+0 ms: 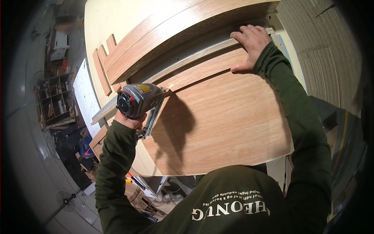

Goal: Assembling wooden furniture panels using a pneumatic nail gun and metal guides on a workbench.

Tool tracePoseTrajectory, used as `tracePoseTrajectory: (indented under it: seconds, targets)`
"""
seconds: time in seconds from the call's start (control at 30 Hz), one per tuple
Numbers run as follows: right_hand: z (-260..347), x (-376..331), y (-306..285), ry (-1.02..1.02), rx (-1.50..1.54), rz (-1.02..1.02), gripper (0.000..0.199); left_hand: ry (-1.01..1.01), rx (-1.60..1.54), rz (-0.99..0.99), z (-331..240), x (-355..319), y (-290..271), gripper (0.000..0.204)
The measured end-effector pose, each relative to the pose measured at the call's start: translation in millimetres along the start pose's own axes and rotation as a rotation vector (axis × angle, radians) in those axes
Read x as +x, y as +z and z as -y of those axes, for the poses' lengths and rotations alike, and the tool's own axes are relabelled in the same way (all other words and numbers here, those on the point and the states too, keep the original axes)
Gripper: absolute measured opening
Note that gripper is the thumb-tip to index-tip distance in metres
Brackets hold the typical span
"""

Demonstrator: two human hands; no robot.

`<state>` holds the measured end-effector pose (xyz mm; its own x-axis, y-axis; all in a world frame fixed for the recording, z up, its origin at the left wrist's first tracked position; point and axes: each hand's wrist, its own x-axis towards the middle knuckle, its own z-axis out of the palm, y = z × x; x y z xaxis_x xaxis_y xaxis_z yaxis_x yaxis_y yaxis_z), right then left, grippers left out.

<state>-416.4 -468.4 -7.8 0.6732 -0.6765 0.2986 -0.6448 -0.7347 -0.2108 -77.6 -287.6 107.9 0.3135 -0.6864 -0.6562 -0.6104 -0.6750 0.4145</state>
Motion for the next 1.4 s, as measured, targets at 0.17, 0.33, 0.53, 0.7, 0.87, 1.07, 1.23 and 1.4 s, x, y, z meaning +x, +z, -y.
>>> tracePoseTrajectory:
  seconds: [0.17,0.33,0.53,0.7,0.87,1.07,1.23,1.4]
  targets:
    - [0.7,-0.1,-3.0,0.012,-0.013,0.02,0.085,0.15,0.114,0.024,13.7,2.5,0.6,0.04]
    - [0.6,-1.1,-0.4,0.007,0.01,-0.001,0.084,0.27,0.112,0.028,22.6,0.1,0.1,0.04]
    - [-1.3,-0.5,-1.3,0.004,0.04,0.006,0.083,0.048,0.123,0.046,5.4,-0.4,2.2,0.032]
    - [1.1,3.3,-9.5,0.045,0.023,0.104,0.082,0.316,0.222,0.02,32.5,7.5,-5.3,0.03]
    - [-11.6,-5.6,15.5,0.068,0.09,-0.236,0.07,0.427,0.138,0.031,0.7,-2.5,2.9,0.055]
    - [-15.4,-3.8,21.6,0.105,0.226,-0.41,0.05,0.389,-0.056,0.063,-79.4,-9.6,21.2,0.031]
    - [-11.6,-4.9,27.5,0.163,0.243,-0.362,0.041,0.245,-0.144,0.15,-118.8,9.1,45.7,0.032]
    - [-9.5,-3.3,27.6,0.167,0.249,-0.38,0.038,0.245,-0.151,0.217,-118.0,15.8,50.2,0.034]
